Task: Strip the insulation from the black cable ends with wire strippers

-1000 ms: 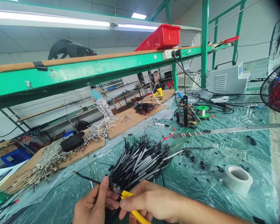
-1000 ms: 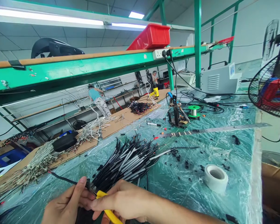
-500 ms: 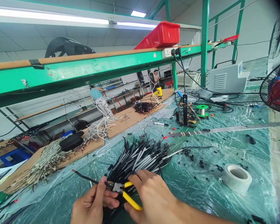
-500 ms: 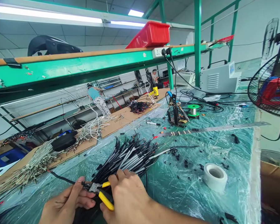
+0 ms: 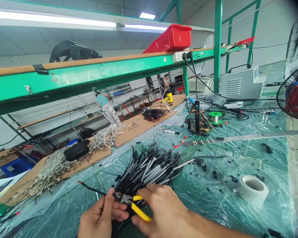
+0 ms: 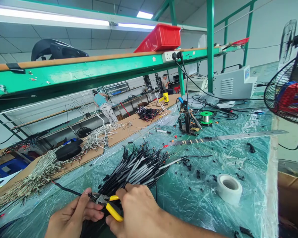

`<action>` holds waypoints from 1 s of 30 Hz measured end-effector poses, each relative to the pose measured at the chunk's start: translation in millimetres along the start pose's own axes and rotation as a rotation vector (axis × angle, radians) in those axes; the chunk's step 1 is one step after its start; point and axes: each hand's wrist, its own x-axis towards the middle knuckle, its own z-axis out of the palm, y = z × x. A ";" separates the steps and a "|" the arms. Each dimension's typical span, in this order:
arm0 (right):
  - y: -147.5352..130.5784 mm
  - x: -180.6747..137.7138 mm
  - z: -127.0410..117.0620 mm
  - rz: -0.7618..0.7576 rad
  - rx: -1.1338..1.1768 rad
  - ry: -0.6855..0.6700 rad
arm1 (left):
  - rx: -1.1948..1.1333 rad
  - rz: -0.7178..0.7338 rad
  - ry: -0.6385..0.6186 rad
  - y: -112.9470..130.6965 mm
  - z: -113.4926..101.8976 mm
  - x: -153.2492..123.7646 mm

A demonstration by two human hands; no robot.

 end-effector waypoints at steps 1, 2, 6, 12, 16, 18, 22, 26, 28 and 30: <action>1.0 -0.2 0.3 -0.002 0.017 -0.005 | -0.005 0.003 0.001 -1.4 -0.5 0.1; 1.9 -0.4 0.7 -0.001 0.034 -0.010 | -0.011 0.006 -0.003 -2.3 -1.0 0.0; 5.7 -1.7 2.6 0.001 0.093 -0.028 | 0.010 0.023 -0.032 -2.1 -2.3 -0.4; 10.4 2.4 3.3 -0.009 0.267 -0.041 | 0.099 0.040 0.033 -1.4 -2.3 1.1; 11.2 6.1 5.6 0.100 0.520 -0.251 | 0.132 0.053 0.017 -6.5 -4.1 3.7; 9.4 5.4 6.9 0.140 0.554 -0.309 | 0.135 0.050 0.018 -8.8 -5.0 4.6; 1.3 0.8 7.0 0.066 0.210 -0.065 | 0.185 0.084 0.013 -13.4 -5.1 6.1; -3.8 -1.2 5.9 0.057 0.008 0.021 | 0.198 0.142 -0.027 -19.9 -4.1 8.5; -1.8 -1.1 6.3 0.052 0.040 0.004 | 0.217 0.153 -0.022 -21.5 -3.8 8.6; 2.1 0.0 7.4 0.039 0.142 -0.009 | 0.244 0.159 -0.011 -21.2 -3.4 7.2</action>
